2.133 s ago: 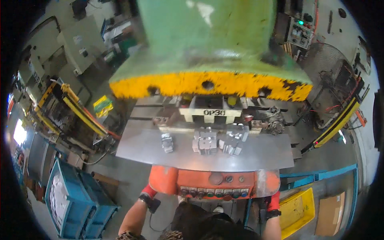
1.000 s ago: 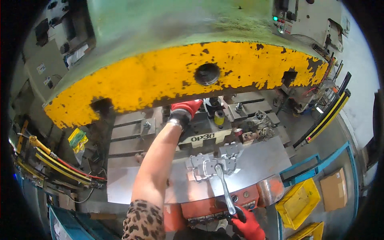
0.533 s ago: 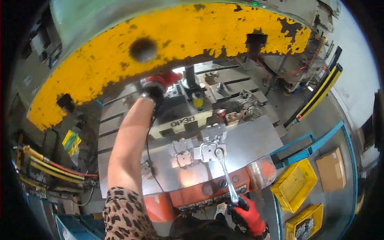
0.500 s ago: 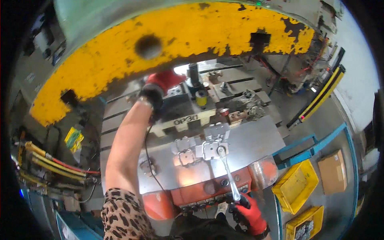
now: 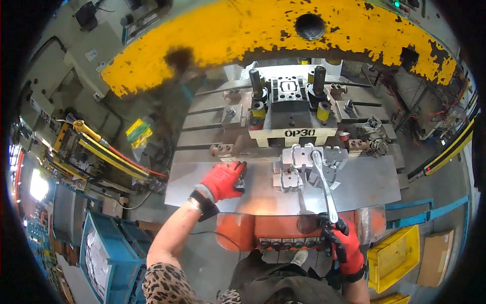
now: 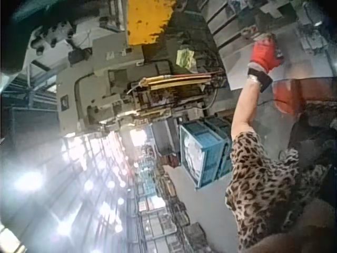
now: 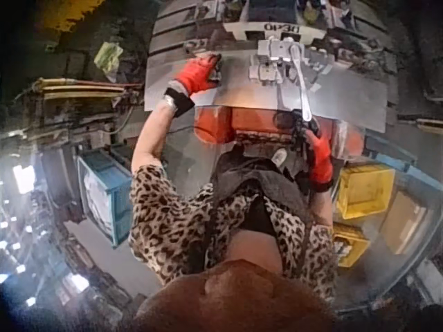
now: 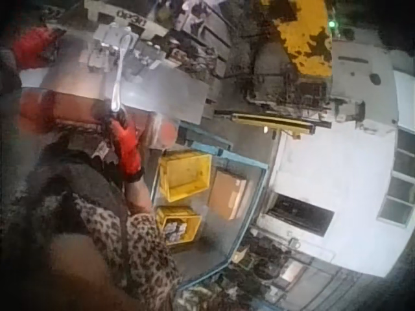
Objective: Operator uses a large industrial press to process metal components, then places them into a sorting bin.
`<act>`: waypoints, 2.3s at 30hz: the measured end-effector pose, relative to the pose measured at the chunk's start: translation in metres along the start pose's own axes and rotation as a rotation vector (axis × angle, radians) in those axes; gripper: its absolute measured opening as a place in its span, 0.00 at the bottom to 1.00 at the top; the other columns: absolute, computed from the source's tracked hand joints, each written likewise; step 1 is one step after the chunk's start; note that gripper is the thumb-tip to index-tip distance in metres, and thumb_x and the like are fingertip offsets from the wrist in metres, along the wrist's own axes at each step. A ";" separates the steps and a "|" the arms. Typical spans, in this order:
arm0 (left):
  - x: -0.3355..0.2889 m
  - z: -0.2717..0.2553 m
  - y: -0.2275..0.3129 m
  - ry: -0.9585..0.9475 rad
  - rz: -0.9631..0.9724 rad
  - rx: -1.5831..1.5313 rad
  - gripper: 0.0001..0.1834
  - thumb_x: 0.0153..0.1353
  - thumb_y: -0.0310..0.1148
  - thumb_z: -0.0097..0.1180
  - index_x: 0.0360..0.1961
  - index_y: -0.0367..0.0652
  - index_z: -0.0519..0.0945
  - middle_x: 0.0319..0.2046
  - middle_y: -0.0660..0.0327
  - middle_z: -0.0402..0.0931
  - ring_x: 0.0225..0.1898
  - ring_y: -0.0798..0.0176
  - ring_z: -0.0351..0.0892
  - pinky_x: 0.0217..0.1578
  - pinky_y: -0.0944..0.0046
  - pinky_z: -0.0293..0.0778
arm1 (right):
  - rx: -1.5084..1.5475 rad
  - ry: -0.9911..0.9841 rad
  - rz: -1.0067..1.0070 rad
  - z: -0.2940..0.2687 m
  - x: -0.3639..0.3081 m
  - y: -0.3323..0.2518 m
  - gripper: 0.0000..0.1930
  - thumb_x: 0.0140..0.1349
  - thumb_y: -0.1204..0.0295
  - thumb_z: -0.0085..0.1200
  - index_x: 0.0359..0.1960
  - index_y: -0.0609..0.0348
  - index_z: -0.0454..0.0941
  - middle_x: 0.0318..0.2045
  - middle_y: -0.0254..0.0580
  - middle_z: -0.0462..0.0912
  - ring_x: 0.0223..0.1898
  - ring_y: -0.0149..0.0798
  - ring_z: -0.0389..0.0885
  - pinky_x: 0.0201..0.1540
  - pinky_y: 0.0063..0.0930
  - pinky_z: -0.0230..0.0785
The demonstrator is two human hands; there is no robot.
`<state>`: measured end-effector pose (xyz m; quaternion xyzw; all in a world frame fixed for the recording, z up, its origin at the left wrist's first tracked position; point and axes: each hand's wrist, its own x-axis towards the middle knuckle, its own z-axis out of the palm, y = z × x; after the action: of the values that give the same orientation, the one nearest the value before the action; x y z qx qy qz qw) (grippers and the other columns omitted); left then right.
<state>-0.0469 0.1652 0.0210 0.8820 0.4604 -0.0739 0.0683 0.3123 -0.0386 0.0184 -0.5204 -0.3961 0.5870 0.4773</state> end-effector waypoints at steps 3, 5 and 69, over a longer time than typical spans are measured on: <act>0.007 0.031 -0.013 0.063 0.067 -0.010 0.50 0.46 0.49 0.70 0.68 0.39 0.65 0.63 0.47 0.67 0.60 0.41 0.69 0.60 0.47 0.67 | -0.094 -0.004 -0.099 0.009 0.002 -0.008 0.19 0.63 0.75 0.51 0.57 0.65 0.76 0.35 0.33 0.81 0.35 0.25 0.78 0.38 0.21 0.72; 0.004 0.046 -0.020 0.104 0.091 -0.066 0.50 0.47 0.50 0.70 0.69 0.39 0.64 0.65 0.45 0.65 0.62 0.40 0.67 0.62 0.46 0.65 | 0.007 0.020 -0.026 0.016 0.006 -0.018 0.19 0.64 0.75 0.51 0.56 0.65 0.77 0.35 0.33 0.80 0.34 0.25 0.76 0.38 0.20 0.71; -0.101 0.155 0.085 0.486 -0.399 -0.646 0.29 0.68 0.40 0.53 0.67 0.40 0.68 0.63 0.49 0.72 0.65 0.55 0.69 0.62 0.54 0.66 | -0.374 0.515 -0.004 -0.229 -0.040 0.203 0.17 0.71 0.68 0.49 0.58 0.60 0.70 0.55 0.44 0.77 0.56 0.43 0.75 0.59 0.35 0.66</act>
<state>-0.0447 0.0066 -0.1071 0.7013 0.6234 0.2712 0.2143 0.5088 -0.1320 -0.2008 -0.7300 -0.3643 0.3517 0.4590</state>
